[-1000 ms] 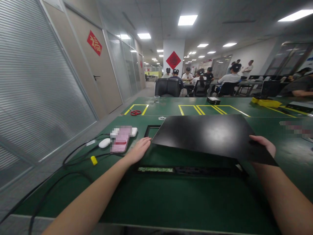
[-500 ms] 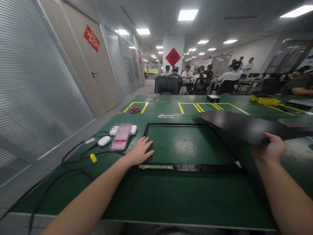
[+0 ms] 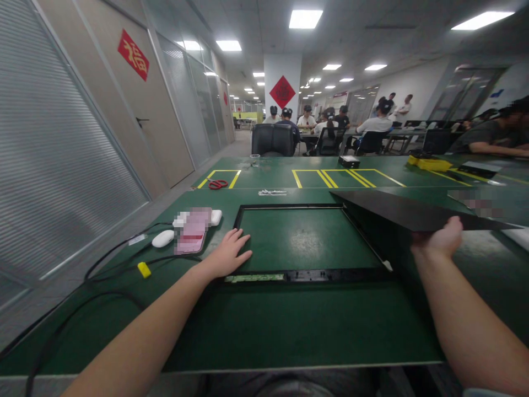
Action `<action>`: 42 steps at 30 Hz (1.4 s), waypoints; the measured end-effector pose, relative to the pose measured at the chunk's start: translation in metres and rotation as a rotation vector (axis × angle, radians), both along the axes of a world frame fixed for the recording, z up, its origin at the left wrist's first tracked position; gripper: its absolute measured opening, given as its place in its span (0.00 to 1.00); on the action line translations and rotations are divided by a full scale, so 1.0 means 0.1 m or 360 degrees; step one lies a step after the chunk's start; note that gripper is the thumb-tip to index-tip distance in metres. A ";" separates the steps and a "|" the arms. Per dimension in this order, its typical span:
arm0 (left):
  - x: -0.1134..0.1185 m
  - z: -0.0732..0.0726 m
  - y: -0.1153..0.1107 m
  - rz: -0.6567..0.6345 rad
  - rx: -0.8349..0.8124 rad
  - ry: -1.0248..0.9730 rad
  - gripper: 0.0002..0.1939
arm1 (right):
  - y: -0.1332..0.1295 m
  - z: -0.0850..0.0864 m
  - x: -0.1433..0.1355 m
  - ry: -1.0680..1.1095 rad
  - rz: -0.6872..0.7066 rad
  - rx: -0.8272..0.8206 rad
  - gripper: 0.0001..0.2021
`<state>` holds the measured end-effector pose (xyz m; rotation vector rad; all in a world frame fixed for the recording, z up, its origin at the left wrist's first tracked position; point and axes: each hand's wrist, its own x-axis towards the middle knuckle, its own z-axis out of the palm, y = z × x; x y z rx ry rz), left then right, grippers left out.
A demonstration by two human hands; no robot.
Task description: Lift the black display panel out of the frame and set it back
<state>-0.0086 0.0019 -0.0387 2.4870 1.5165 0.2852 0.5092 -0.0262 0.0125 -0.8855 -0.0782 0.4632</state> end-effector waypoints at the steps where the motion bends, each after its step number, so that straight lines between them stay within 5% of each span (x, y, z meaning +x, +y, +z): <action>1: 0.00 0.00 0.00 -0.0003 -0.0001 -0.0004 0.37 | -0.01 0.00 -0.03 -0.0016 -0.0025 0.0041 0.13; 20: 0.01 0.02 -0.01 -0.0006 -0.0019 -0.0002 0.37 | 0.05 -0.18 0.02 0.0092 -0.0223 -0.0382 0.07; 28: 0.01 0.01 0.00 -0.0006 -0.0006 -0.0020 0.36 | 0.10 -0.34 0.16 0.0247 -0.0234 -0.0415 0.09; 42: 0.00 -0.03 0.03 -0.0015 0.0034 -0.0055 0.36 | 0.12 -0.37 0.09 0.0168 -0.0249 -0.0642 0.20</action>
